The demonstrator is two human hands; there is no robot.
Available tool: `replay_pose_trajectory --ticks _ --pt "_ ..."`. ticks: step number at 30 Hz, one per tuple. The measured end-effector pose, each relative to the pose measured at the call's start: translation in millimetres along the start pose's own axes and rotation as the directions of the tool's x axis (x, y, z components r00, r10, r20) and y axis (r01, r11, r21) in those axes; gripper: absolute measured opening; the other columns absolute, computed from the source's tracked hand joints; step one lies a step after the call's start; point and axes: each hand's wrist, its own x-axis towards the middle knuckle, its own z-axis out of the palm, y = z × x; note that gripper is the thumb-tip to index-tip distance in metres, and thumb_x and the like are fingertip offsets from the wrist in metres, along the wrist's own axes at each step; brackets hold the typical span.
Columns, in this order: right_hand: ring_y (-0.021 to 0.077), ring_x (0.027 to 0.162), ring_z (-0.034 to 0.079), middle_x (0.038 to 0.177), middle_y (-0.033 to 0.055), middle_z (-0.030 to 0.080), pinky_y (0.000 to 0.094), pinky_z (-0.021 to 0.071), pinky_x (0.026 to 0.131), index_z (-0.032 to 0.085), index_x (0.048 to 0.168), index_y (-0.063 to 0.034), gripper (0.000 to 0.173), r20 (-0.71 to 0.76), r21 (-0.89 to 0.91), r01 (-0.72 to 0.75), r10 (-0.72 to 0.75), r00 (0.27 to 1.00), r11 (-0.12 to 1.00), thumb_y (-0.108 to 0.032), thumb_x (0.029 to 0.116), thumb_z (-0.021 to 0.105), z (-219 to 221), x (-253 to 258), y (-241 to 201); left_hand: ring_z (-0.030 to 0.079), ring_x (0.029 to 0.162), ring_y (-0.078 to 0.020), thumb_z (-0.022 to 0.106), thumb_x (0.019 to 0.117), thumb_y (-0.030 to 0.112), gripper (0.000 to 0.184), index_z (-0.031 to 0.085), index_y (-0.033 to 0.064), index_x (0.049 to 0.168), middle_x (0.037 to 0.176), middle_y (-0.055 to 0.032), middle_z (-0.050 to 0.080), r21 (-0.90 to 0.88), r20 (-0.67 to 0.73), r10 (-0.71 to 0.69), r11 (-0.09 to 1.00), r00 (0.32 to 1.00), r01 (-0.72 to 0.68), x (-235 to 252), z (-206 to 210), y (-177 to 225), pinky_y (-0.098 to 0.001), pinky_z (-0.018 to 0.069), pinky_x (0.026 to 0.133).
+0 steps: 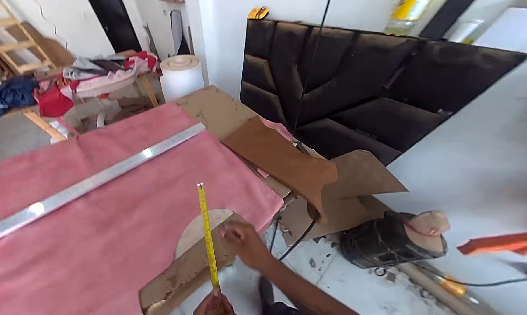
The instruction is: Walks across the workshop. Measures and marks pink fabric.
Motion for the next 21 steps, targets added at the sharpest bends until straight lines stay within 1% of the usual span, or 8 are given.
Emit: replay_pose_trajectory --ticks 2,4,7,12,14,16,19,21 --pt "0.0143 0.119 0.065 0.136 -0.0048 0.066 0.0441 0.0544 0.102 0.070 0.132 -0.0249 0.035 0.023 -0.385 -0.041 0.054 0.998 0.922 -0.035 0.1069 0.048 -59.6 33.6 57.7 0.068 0.058 -0.0282 0.034 0.1124 0.037 0.058 0.065 -0.0077 0.091 0.071 -0.0192 0.068 -0.054 -0.082 -0.095 0.994 0.992 0.091 26.3 53.7 -4.4 -0.0432 0.0616 0.057" --pt "0.0253 0.130 0.058 0.154 -0.0021 0.052 0.0530 0.0498 0.105 0.068 0.136 -0.0235 0.035 0.085 -0.566 0.008 0.049 0.995 0.824 -0.030 0.1050 0.052 -107.5 59.1 122.6 0.068 0.057 -0.0295 0.035 0.1125 0.037 0.058 0.065 -0.0082 0.091 0.070 -0.0205 0.067 -0.138 -0.099 -0.126 0.984 0.987 0.111 47.7 92.4 -6.7 -0.0430 0.0616 0.054" --pt "0.0265 0.134 0.056 0.158 -0.0052 0.048 0.0530 0.0478 0.107 0.064 0.141 -0.0215 0.039 0.230 -0.730 0.075 0.140 0.963 0.680 -0.030 0.1046 0.051 -163.5 79.1 188.2 0.068 0.057 -0.0299 0.034 0.1124 0.034 0.056 0.065 -0.0068 0.091 0.072 -0.0208 0.068 -0.184 -0.087 -0.118 0.978 0.989 0.100 78.2 116.5 -12.6 -0.0432 0.0616 0.053" --pt "0.0257 0.132 0.055 0.157 -0.0127 0.049 0.0528 0.0482 0.104 0.064 0.141 -0.0252 0.041 0.337 -0.834 0.103 0.351 0.874 0.542 -0.031 0.1058 0.043 -212.7 80.4 192.9 0.068 0.057 -0.0304 0.037 0.1118 0.040 0.058 0.067 -0.0060 0.092 0.072 -0.0205 0.067 -0.203 -0.205 -0.253 0.956 0.945 0.212 129.0 121.4 -26.9 -0.0441 0.0616 0.053" --pt "0.0179 0.132 0.058 0.148 -0.0078 0.059 0.0474 0.0491 0.108 0.069 0.134 -0.0238 0.041 0.343 -0.764 0.035 0.359 0.868 0.644 -0.036 0.1056 0.043 -224.6 91.6 184.1 0.067 0.057 -0.0313 0.036 0.1121 0.040 0.058 0.066 -0.0062 0.093 0.073 -0.0207 0.067 -0.233 -0.199 -0.288 0.942 0.937 0.241 157.6 126.6 -30.2 -0.0445 0.0617 0.054" --pt "0.0104 0.126 0.061 0.138 -0.0052 0.065 0.0394 0.0524 0.107 0.071 0.130 -0.0220 0.037 0.362 -0.538 -0.068 0.303 0.882 0.840 -0.039 0.1070 0.047 -229.8 119.8 177.0 0.068 0.058 -0.0310 0.038 0.1119 0.039 0.057 0.067 -0.0056 0.093 0.074 -0.0204 0.069 -0.249 -0.179 -0.300 0.935 0.937 0.252 191.3 139.2 -32.2 -0.0441 0.0617 0.055" --pt "0.0197 0.092 0.070 0.120 0.0044 0.072 0.0411 0.0604 0.078 0.068 0.132 -0.0142 0.038 0.381 -0.077 -0.315 0.320 0.867 0.946 -0.029 0.1095 0.042 -215.4 186.6 173.6 0.068 0.059 -0.0310 0.038 0.1118 0.040 0.058 0.067 -0.0063 0.093 0.075 -0.0208 0.069 -0.320 -0.180 -0.333 0.910 0.925 0.265 238.0 161.1 -37.0 -0.0437 0.0618 0.056" --pt "0.0235 0.089 0.070 0.116 0.0112 0.071 0.0419 0.0608 0.073 0.063 0.134 -0.0073 0.043 0.425 0.133 -0.356 0.271 0.864 0.925 -0.030 0.1115 0.034 -196.3 246.3 185.0 0.069 0.060 -0.0309 0.039 0.1119 0.039 0.057 0.066 -0.0077 0.092 0.074 -0.0214 0.068 -0.401 -0.220 -0.374 0.877 0.901 0.266 264.2 176.7 -42.4 -0.0439 0.0618 0.056"
